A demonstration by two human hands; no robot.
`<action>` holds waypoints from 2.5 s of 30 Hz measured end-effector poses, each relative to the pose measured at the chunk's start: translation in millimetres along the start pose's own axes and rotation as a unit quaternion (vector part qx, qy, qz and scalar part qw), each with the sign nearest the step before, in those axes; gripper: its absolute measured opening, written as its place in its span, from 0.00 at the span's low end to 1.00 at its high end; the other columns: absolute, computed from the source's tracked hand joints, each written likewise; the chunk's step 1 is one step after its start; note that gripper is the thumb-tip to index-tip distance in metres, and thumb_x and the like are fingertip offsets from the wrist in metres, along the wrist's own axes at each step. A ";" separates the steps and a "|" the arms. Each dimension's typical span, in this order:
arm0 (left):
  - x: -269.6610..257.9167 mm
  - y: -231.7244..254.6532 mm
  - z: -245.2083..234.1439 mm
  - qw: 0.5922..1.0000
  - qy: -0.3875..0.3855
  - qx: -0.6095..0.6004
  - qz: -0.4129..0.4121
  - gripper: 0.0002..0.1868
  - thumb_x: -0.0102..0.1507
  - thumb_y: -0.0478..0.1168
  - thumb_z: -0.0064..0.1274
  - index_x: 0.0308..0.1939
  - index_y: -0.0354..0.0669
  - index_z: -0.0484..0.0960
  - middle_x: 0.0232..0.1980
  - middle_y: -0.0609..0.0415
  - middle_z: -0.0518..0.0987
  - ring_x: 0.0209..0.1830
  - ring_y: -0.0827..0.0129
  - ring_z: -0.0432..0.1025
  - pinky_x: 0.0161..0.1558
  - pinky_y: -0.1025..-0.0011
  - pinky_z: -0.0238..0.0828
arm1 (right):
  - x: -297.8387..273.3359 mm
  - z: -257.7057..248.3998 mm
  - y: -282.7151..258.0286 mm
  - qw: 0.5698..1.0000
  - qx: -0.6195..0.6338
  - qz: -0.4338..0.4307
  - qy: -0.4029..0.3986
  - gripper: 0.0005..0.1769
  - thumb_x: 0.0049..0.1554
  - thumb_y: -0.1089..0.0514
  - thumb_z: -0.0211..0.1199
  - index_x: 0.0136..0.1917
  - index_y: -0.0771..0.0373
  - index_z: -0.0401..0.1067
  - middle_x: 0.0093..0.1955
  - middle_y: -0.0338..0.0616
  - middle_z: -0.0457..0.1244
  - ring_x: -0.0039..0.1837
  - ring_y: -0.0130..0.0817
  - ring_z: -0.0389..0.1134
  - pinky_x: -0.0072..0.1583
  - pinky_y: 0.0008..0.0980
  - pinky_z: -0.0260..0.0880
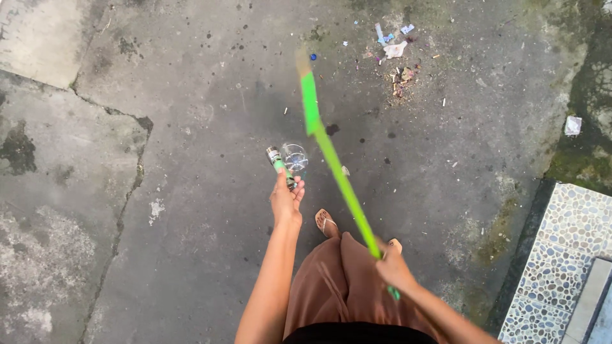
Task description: Sweeping trash from a paved outdoor area into a cut-out plastic bottle using a broom.
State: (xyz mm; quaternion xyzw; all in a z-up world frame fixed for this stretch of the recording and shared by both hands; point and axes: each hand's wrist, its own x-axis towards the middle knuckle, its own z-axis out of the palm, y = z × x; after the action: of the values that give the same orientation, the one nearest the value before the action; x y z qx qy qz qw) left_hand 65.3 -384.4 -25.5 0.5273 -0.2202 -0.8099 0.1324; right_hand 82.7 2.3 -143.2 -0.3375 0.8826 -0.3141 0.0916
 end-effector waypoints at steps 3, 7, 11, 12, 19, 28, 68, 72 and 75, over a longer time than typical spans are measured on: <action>9.6 13.4 -1.1 1.000 0.008 -0.005 0.013 0.20 0.67 0.57 0.53 0.46 0.44 0.81 0.37 0.59 0.79 0.35 0.75 0.73 0.39 0.74 0.70 | 46.0 -27.0 -109.1 0.800 0.231 0.469 -0.295 0.26 0.56 0.59 0.64 0.68 0.54 0.71 0.26 0.39 0.58 0.25 0.32 0.59 0.29 0.34 0.62; 11.0 25.0 2.3 1.000 -0.001 -0.016 0.013 0.19 0.66 0.58 0.52 0.46 0.47 0.81 0.36 0.59 0.79 0.34 0.74 0.73 0.38 0.75 0.70 | 63.5 18.6 -97.7 0.726 0.337 0.458 -0.387 0.25 0.53 0.62 0.60 0.64 0.50 0.76 0.28 0.35 0.60 0.25 0.24 0.56 0.27 0.27 0.60; 18.3 27.7 -2.2 1.000 -0.013 -0.018 0.013 0.20 0.66 0.57 0.52 0.46 0.46 0.81 0.37 0.58 0.80 0.34 0.74 0.74 0.39 0.74 0.71 | 68.0 92.0 33.9 0.763 0.219 0.377 -0.477 0.16 0.56 0.58 0.68 0.58 0.59 0.79 0.35 0.37 0.70 0.31 0.23 0.67 0.31 0.25 0.67; 19.8 27.8 -6.7 1.000 -0.013 -0.018 0.008 0.20 0.66 0.57 0.53 0.46 0.45 0.80 0.37 0.57 0.80 0.34 0.74 0.74 0.38 0.74 0.70 | 73.2 117.0 74.4 0.783 0.232 0.363 -0.449 0.18 0.54 0.58 0.67 0.58 0.55 0.79 0.35 0.40 0.72 0.31 0.25 0.69 0.31 0.25 0.68; 27.3 31.1 -26.9 1.000 0.010 -0.018 0.004 0.20 0.66 0.57 0.54 0.48 0.45 0.81 0.37 0.58 0.80 0.34 0.74 0.73 0.39 0.74 0.70 | 188.7 -54.3 67.4 0.846 0.175 0.466 -0.191 0.18 0.54 0.62 0.66 0.58 0.64 0.81 0.33 0.43 0.69 0.30 0.29 0.65 0.31 0.31 0.66; 24.4 39.7 -30.3 1.000 0.010 -0.029 0.001 0.20 0.66 0.58 0.52 0.47 0.46 0.81 0.37 0.59 0.80 0.36 0.75 0.74 0.40 0.75 0.71 | 136.6 -20.2 -77.6 0.934 -0.041 0.345 -0.080 0.35 0.51 0.59 0.64 0.71 0.63 0.64 0.35 0.65 0.68 0.40 0.56 0.75 0.45 0.51 0.75; 89.9 115.3 -12.7 0.991 0.085 -0.102 0.028 0.20 0.66 0.58 0.52 0.47 0.46 0.79 0.38 0.59 0.80 0.36 0.75 0.75 0.39 0.75 0.70 | 300.8 72.1 -81.9 0.774 0.181 0.396 -0.461 0.17 0.57 0.60 0.62 0.60 0.59 0.75 0.36 0.37 0.66 0.31 0.22 0.63 0.31 0.27 0.65; 97.3 138.9 12.0 0.990 0.093 -0.097 0.032 0.21 0.66 0.59 0.53 0.49 0.46 0.80 0.38 0.58 0.79 0.36 0.75 0.74 0.40 0.75 0.70 | 380.7 12.5 4.9 0.804 0.193 0.450 -0.337 0.16 0.55 0.61 0.67 0.58 0.64 0.79 0.38 0.40 0.70 0.31 0.22 0.62 0.31 0.24 0.63; 107.6 148.9 31.4 0.991 0.099 -0.093 0.020 0.22 0.66 0.58 0.53 0.48 0.44 0.79 0.39 0.58 0.80 0.37 0.73 0.75 0.41 0.75 0.71 | 425.9 -53.7 63.1 0.801 0.269 0.504 -0.180 0.10 0.56 0.63 0.66 0.52 0.64 0.80 0.33 0.40 0.66 0.29 0.22 0.58 0.29 0.25 0.56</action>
State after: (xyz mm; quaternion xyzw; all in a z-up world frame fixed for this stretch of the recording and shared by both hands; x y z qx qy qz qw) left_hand -10.1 -554.9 -26.3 0.5855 -0.1400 -0.7682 0.2180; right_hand -293.2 -213.2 -118.4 0.1426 0.7757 -0.3820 0.4817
